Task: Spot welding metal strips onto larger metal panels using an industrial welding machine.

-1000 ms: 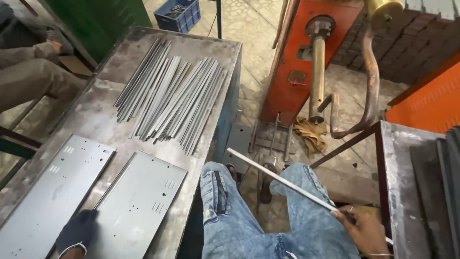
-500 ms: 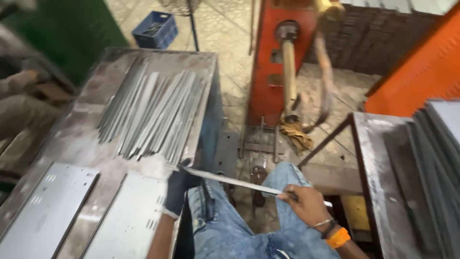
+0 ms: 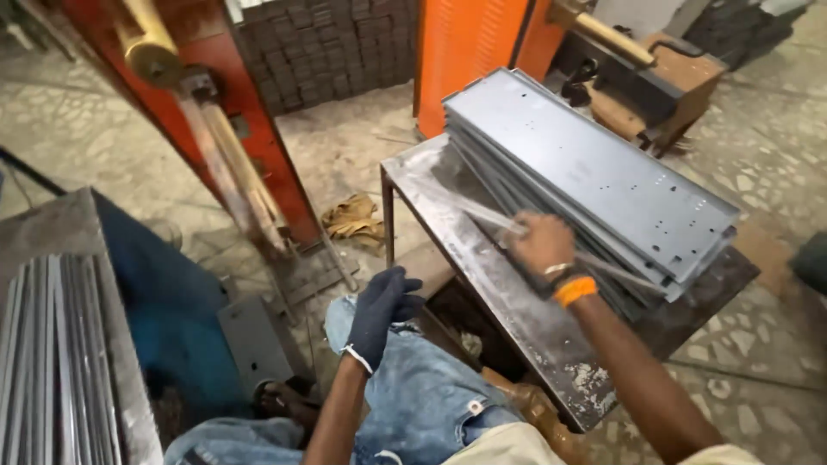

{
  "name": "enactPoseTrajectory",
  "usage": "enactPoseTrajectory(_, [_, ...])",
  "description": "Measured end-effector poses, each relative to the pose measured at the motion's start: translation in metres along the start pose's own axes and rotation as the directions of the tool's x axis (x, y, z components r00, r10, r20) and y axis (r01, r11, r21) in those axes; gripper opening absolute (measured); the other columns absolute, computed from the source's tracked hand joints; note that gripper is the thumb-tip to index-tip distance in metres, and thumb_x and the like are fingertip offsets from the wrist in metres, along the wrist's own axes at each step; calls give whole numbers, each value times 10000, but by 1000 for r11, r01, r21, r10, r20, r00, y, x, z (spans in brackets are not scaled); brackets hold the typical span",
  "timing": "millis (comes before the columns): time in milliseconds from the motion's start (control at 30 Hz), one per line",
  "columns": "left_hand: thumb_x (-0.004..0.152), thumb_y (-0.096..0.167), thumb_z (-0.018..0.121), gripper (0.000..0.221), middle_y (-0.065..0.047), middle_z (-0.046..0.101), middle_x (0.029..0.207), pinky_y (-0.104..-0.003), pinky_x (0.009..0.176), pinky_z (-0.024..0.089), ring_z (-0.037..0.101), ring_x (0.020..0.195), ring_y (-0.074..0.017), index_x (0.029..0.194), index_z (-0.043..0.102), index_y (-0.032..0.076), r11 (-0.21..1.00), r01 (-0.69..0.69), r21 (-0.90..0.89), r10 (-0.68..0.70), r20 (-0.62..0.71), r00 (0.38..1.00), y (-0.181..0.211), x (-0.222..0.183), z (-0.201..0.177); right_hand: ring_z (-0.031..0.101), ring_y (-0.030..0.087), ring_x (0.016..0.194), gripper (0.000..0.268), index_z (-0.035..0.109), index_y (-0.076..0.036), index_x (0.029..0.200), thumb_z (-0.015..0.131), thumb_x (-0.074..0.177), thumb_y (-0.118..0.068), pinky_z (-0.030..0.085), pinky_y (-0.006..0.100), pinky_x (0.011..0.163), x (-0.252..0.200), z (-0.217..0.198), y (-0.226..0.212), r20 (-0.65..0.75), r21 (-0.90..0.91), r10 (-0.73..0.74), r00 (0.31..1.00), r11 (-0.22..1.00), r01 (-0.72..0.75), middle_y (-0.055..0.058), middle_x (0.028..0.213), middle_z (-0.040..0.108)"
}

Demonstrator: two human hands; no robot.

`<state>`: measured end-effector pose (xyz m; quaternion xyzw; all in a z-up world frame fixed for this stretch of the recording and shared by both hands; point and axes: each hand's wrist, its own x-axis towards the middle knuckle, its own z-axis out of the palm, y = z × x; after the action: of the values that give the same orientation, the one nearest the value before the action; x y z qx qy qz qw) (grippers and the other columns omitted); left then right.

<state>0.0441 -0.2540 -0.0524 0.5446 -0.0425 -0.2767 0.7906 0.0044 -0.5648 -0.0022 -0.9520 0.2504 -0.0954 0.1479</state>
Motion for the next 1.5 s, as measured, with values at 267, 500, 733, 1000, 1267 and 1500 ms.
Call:
enactPoseTrajectory(267, [984,382,629,447,-107,759,978,-308,640,578,719,760,-177,1241,639,17,993,11,120,-27,139,990,-26,47,41,708,371,955,400,785,-68,952,916,682,-333,556,483,766,98,4,82,-324,-265,-134,936,963,46,147,1014,735])
enactPoseTrajectory(500, [973,389,636,435,-81,747,927,-306,633,583,714,735,-159,1210,649,25,982,78,170,-107,170,980,-36,42,52,742,378,963,290,819,-101,906,938,695,-260,578,474,813,144,24,104,-134,-243,151,979,953,-180,173,1017,773])
enactPoseTrajectory(733, [978,417,637,466,-80,756,922,-287,641,561,703,736,-151,1213,656,15,976,61,207,-103,199,975,-52,43,53,758,372,934,391,825,-71,886,980,635,-328,598,468,804,147,2,109,-37,-226,247,968,942,-249,181,960,782])
enactPoseTrajectory(1000, [960,439,644,482,-89,766,985,-295,625,576,716,746,-146,1211,634,28,968,141,205,-198,288,937,-63,55,106,725,433,907,139,802,-100,852,712,749,-127,574,520,804,133,-2,116,-30,-314,-37,999,949,25,214,935,762])
enactPoseTrajectory(1267, [975,416,633,463,-100,758,992,-279,593,564,716,728,-148,1189,641,5,957,154,247,-234,337,912,-61,49,140,719,375,851,116,698,-103,858,708,743,-105,558,500,706,130,-64,92,-117,-462,-432,894,821,335,134,845,719])
enactPoseTrajectory(1500, [1077,320,649,384,-81,687,951,-284,662,539,645,769,-138,1204,639,-43,984,-3,-180,30,147,989,-100,87,116,706,355,856,136,673,-117,854,693,725,-80,551,490,718,90,-81,25,-72,-401,-635,770,725,560,102,835,695])
